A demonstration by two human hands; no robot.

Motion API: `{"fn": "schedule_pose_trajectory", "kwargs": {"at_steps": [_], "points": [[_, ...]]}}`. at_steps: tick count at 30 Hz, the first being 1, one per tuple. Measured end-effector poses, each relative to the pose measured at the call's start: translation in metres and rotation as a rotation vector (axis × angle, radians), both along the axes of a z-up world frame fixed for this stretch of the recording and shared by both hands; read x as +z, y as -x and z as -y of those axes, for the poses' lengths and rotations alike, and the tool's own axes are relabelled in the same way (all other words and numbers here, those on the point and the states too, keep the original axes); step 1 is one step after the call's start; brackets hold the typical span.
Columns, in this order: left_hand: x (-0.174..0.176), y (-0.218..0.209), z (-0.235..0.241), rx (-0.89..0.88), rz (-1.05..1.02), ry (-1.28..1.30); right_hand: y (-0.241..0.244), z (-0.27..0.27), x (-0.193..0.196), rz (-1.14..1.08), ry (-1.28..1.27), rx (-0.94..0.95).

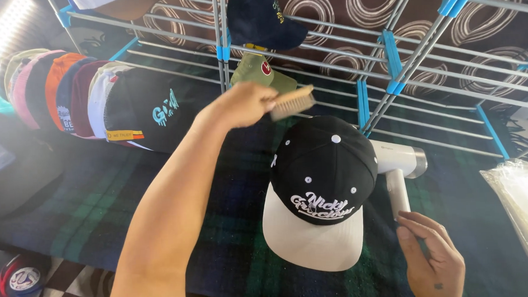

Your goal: The person holds a black and white baseball cap on a plaid surface and uses a wooden brush to clean the fabric. They systematically brush the top panels and the brim of the cap while holding it steady with their other hand.

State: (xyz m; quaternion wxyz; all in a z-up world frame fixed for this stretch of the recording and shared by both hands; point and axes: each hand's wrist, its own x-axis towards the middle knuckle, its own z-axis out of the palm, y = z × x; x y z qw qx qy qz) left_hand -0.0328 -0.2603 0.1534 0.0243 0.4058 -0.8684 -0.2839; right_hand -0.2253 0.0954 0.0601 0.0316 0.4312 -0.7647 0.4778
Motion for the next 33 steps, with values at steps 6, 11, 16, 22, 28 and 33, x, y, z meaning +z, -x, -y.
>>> {"fn": "schedule_pose_trajectory", "kwargs": {"at_steps": [6, 11, 16, 22, 28, 33], "points": [[0.050, 0.017, -0.059, -0.376, -0.237, 0.349, -0.002, 0.022, -0.004, -0.154, 0.097, 0.177], [0.023, 0.002, -0.041, -0.078, -0.148, 0.036, -0.009, 0.033, 0.008, -0.251, 0.094, 0.235], [-0.018, -0.012, -0.019, -0.056, 0.087, 0.063, -0.004, 0.037, 0.000, -0.245, 0.085, 0.239], [0.019, -0.020, -0.081, -0.156, -0.323, 0.437, -0.009, 0.043, -0.001, -0.224, 0.118, 0.214], [0.027, -0.007, -0.092, -0.245, -0.136, 0.524, -0.010, 0.044, -0.001, -0.251, 0.110, 0.184], [-0.072, -0.036, -0.045, -0.120, -0.411, 0.397, -0.009, 0.041, -0.005, -0.211, 0.072, 0.172]]}}
